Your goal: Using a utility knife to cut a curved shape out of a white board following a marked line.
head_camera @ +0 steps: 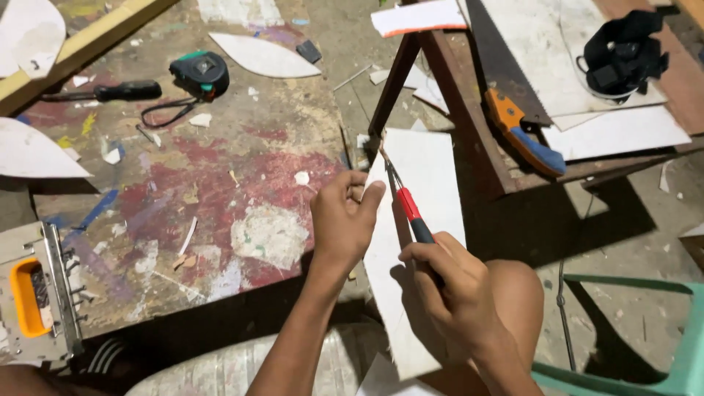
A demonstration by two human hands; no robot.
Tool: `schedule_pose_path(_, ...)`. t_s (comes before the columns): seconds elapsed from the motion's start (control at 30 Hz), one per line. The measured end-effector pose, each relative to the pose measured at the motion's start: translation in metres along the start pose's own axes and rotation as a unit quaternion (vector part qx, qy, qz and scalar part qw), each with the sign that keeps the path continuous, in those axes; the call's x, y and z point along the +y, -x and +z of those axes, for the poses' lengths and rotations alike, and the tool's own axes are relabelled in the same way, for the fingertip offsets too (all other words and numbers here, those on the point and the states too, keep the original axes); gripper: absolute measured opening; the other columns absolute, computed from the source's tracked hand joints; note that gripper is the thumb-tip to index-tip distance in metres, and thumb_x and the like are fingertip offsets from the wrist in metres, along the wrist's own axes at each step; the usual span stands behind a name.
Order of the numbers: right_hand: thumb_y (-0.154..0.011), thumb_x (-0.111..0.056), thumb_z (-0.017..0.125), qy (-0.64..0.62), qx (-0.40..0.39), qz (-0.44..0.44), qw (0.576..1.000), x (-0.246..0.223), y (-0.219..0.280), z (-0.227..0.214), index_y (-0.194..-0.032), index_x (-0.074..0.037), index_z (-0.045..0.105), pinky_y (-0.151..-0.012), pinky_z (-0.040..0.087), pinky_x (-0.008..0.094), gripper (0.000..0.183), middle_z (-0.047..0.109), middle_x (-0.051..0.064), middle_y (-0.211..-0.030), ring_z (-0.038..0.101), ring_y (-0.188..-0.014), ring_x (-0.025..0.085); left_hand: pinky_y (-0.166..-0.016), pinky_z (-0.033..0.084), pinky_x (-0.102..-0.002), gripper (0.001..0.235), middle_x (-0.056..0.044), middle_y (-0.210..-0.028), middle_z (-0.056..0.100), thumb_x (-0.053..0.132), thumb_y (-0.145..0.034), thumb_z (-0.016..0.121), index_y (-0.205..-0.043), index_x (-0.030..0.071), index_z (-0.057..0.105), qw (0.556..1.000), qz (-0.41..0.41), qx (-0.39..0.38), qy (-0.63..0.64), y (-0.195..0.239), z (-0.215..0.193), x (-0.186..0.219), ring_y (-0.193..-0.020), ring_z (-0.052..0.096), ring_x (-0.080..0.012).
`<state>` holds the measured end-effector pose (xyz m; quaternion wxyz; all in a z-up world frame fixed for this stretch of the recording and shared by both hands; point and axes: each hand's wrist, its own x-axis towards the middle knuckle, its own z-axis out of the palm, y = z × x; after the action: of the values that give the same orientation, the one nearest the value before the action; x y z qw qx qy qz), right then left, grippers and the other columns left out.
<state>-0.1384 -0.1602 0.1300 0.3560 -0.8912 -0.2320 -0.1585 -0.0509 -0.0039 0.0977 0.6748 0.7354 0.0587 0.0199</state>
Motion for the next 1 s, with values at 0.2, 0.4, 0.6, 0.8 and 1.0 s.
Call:
schedule_pose_path(0.2, -0.085, 0.001, 0.058, 0.034, -0.057, -0.05, 0.997, 0.029, 0.024, 0.012, -0.115, -0.01, 0.062, -0.057, 0.045, 0.032, 0.032, 0.055, 0.011, -0.091, 0.054, -0.069, 0.025, -0.042, 0.036, -0.037, 0.018, -0.007, -0.065, 0.065, 0.016, -0.101, 0.059, -0.102, 0.001, 0.069, 0.988, 0.11, 0.026, -0.109, 0.002, -0.003, 0.005, -0.045, 0.046, -0.0149)
schedule_pose_path(0.4, -0.098, -0.007, 0.049, -0.085, 0.023, 0.068, 0.994, -0.013, 0.018, 0.013, -0.097, -0.007, 0.065, -0.057, 0.034, 0.03, 0.017, 0.053, 0.005, -0.076, 0.044, -0.06, 0.016, -0.028, 0.044, -0.028, 0.032, -0.008, -0.067, 0.069, 0.02, -0.103, 0.058, -0.126, -0.001, 0.066, 0.986, 0.072, 0.013, -0.152, -0.008, -0.006, 0.006, -0.035, 0.045, -0.0119)
schedule_pose_path(0.6, -0.097, -0.012, 0.051, -0.072, 0.033, 0.081, 0.994, -0.043, 0.037, 0.002, -0.104, -0.008, 0.071, -0.073, 0.048, 0.024, 0.021, 0.069, 0.009, -0.094, 0.064, -0.075, 0.016, -0.031, 0.033, -0.026, 0.024, 0.001, -0.054, 0.057, 0.016, -0.103, 0.056, -0.115, 0.004, 0.072, 0.958, 0.156, 0.059, -0.232, -0.022, -0.023, -0.012, -0.038, 0.042, -0.0101)
schedule_pose_path(0.8, -0.098, -0.004, 0.051, -0.06, 0.039, 0.125, 0.99, -0.04, 0.02, 0.019, -0.109, -0.007, 0.069, -0.056, 0.036, 0.025, 0.021, 0.052, 0.004, -0.076, 0.044, -0.057, 0.012, -0.067, 0.062, -0.045, 0.032, -0.015, -0.098, 0.08, 0.026, -0.1, 0.061, -0.121, 0.006, 0.073, 0.965, 0.158, 0.033, -0.207, 0.011, -0.015, -0.005, -0.077, 0.076, -0.029)
schedule_pose_path(1.0, -0.101, -0.017, 0.049, -0.028, 0.014, 0.122, 0.992, -0.07, 0.029, 0.009, -0.11, -0.008, 0.071, -0.066, 0.043, 0.025, 0.025, 0.059, 0.007, -0.081, 0.058, -0.068, 0.017, -0.046, 0.058, -0.03, 0.027, -0.014, -0.089, 0.078, 0.012, -0.1, 0.06, -0.121, 0.001, 0.072, 0.961, 0.166, 0.069, -0.211, -0.01, -0.025, -0.014, -0.058, 0.07, -0.0205)
